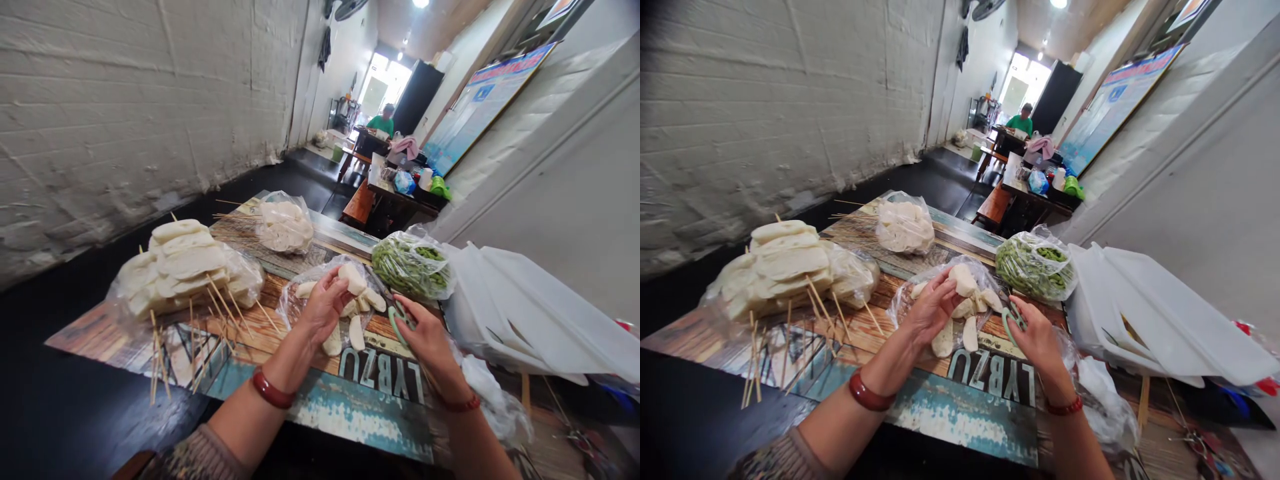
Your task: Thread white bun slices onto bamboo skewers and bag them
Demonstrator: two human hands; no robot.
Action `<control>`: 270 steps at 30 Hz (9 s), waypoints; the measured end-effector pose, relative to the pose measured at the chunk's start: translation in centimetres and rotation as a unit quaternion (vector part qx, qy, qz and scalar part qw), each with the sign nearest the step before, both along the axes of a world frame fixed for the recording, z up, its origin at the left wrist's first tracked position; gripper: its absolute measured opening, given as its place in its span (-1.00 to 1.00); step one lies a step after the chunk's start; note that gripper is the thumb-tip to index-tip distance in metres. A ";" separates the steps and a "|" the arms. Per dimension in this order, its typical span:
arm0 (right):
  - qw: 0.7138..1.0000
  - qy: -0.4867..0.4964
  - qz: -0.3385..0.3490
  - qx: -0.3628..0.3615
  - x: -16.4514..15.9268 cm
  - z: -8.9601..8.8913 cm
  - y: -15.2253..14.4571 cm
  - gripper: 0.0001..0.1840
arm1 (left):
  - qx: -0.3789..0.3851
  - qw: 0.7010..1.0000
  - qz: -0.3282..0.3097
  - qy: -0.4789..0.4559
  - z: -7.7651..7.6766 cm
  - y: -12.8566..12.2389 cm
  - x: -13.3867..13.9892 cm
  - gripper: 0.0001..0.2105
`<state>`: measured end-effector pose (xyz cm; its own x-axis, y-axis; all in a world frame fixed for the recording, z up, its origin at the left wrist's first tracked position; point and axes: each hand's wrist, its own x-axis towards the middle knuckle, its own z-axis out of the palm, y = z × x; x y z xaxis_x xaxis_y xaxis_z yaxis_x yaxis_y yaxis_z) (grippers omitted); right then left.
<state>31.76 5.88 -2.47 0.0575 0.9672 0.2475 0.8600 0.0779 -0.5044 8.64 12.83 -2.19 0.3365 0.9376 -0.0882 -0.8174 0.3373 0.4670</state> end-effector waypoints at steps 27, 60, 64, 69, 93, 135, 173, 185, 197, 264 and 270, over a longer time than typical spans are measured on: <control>0.984 0.056 0.171 0.001 -1.4 -0.1 -0.2 -0.12 | 0.092 0.964 0.100 0.227 0.9 -0.1 1.4 -0.57; 0.979 0.128 0.159 0.002 -1.1 -1.2 0.3 -0.35 | 0.119 0.943 0.091 0.299 -0.2 0.0 1.2 -0.58; 0.981 0.122 0.148 0.012 -1.2 -1.1 0.3 -0.32 | 0.110 0.948 0.096 0.283 0.2 -0.1 1.3 -0.56; 0.982 0.123 0.145 -0.009 -1.3 -0.9 0.2 -0.23 | 0.126 0.945 0.103 0.285 0.2 -0.1 1.5 -0.57; 0.983 0.072 0.166 -0.012 -2.2 -1.3 0.3 -0.57 | 0.095 0.960 0.126 0.232 0.0 0.0 1.0 -0.64; 0.980 0.159 0.108 -0.050 -2.7 -0.9 0.5 -0.27 | 0.131 0.941 0.097 0.297 -0.5 -0.9 2.2 -0.65; 0.988 0.093 0.121 0.020 -2.7 -1.0 0.1 -0.60 | 0.092 0.932 0.111 0.333 0.1 -0.4 1.5 -0.69; 0.993 -0.001 0.114 0.009 -3.2 -1.2 -0.3 -0.59 | 0.090 0.925 0.117 0.349 -0.1 -0.3 1.2 -0.70; 0.987 0.102 0.112 -0.046 -2.7 -0.5 0.2 -0.42 | 0.129 0.912 0.121 0.370 -0.4 -0.3 1.1 -0.66; 0.874 0.482 0.042 0.049 -0.4 0.0 2.2 -0.65 | 0.134 0.921 -0.024 0.364 0.4 -0.3 2.5 -0.61; 0.895 0.436 0.019 0.093 -0.7 2.4 1.4 -0.66 | 0.124 0.933 -0.031 0.336 0.7 -0.2 2.3 -0.57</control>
